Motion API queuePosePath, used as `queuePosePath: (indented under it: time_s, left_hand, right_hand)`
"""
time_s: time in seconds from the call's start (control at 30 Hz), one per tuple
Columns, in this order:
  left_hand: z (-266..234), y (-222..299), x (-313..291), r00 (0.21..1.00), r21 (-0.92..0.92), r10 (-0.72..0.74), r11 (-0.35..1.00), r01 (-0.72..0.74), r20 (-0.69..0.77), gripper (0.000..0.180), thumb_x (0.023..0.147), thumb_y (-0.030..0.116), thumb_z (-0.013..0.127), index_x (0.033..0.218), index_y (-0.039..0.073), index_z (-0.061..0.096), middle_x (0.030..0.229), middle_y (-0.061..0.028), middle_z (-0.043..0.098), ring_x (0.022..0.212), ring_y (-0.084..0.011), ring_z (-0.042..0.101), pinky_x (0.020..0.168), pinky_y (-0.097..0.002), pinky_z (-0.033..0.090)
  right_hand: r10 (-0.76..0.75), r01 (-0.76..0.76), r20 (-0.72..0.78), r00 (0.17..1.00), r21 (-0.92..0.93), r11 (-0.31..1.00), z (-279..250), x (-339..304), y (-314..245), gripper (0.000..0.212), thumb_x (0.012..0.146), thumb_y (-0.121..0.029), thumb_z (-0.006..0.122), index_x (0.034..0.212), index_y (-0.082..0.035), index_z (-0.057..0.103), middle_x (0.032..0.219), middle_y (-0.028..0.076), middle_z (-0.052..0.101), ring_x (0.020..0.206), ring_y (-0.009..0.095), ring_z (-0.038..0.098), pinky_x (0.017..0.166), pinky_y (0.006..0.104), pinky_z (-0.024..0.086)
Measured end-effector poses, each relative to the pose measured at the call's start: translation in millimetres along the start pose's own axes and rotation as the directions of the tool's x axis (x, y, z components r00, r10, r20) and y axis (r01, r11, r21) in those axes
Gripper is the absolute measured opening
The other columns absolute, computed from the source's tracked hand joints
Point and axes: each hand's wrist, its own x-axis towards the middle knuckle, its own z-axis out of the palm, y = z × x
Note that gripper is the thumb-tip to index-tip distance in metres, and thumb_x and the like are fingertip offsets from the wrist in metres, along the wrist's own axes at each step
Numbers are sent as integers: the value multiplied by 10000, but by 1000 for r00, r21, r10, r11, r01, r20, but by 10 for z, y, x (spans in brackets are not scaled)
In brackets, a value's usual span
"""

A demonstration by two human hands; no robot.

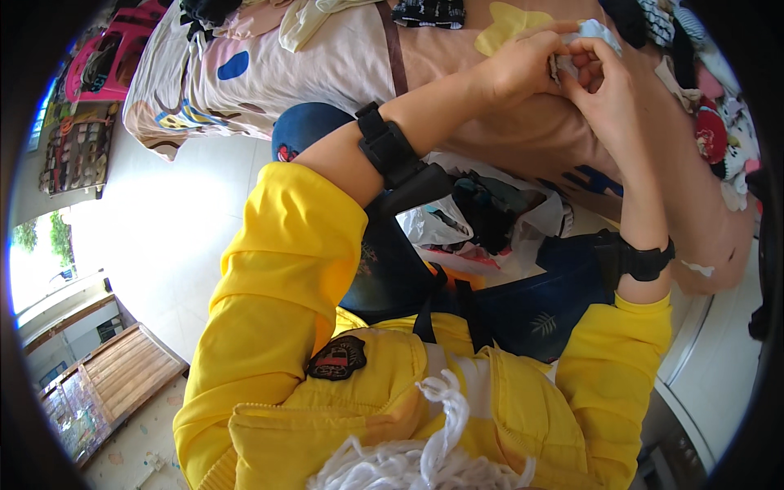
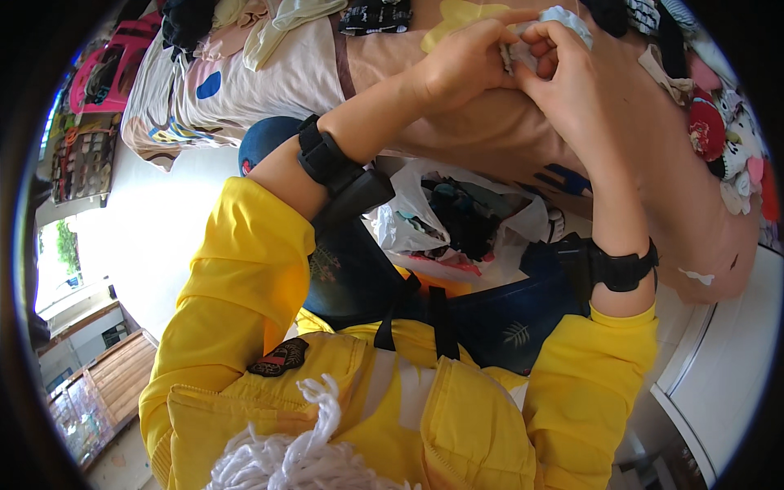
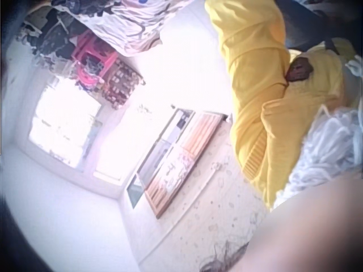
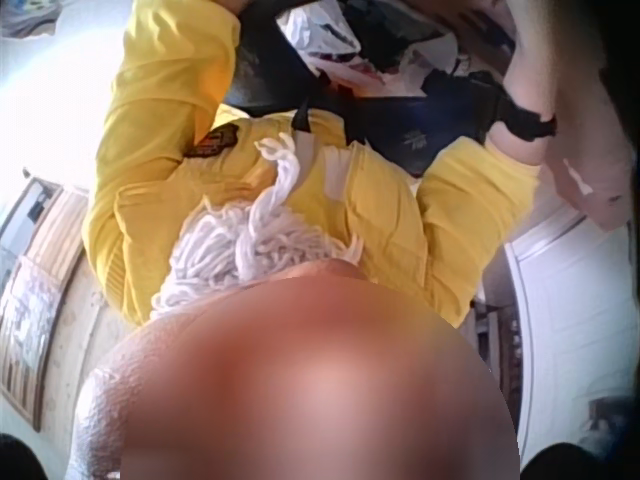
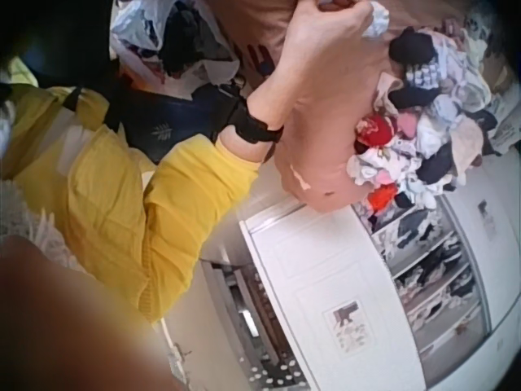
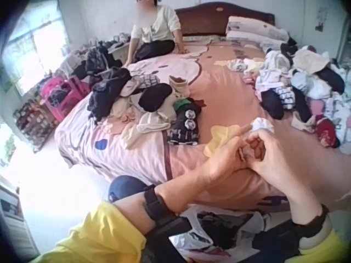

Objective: The person sits on the floor and folds various socks one by one, placing each folded pair into a plastic bag. The socks include different colors and patterns, and the person handles them individually before stacking them.

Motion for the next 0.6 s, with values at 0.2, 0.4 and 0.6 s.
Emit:
queuePosePath:
  time_s: [0.2, 0.4, 0.6]
  left_hand:
    - [-77, -149, -93, 966, 233, 239, 939, -255, 93, 240, 767, 70, 780, 974, 10, 675, 1382, -176, 459, 1080, -276, 614, 918, -318, 532]
    - [49, 100, -80, 841, -812, -521, 424, 402, 144, 254, 833, -34, 658, 1077, -73, 598, 1156, -200, 592, 987, -255, 655, 817, -346, 589]
    - [176, 193, -89, 921, -470, -382, 829, 304, -78, 341, 952, 40, 549, 1283, -9, 478, 978, -102, 658, 851, -158, 652, 764, -235, 546]
  right_hand:
    - [207, -203, -2, 978, 193, 960, -43, -77, 94, 194, 840, -21, 671, 1034, -25, 674, 855, 13, 654, 725, 72, 592, 703, 217, 493]
    - [172, -175, 38, 984, 347, 922, -127, -57, 95, 148, 878, -44, 666, 1024, -27, 680, 884, 22, 680, 794, 75, 622, 722, 209, 496]
    - [152, -154, 25, 988, 163, 974, -156, -139, -2, 101, 885, -67, 665, 977, -24, 658, 855, 23, 674, 771, 83, 620, 696, 216, 491]
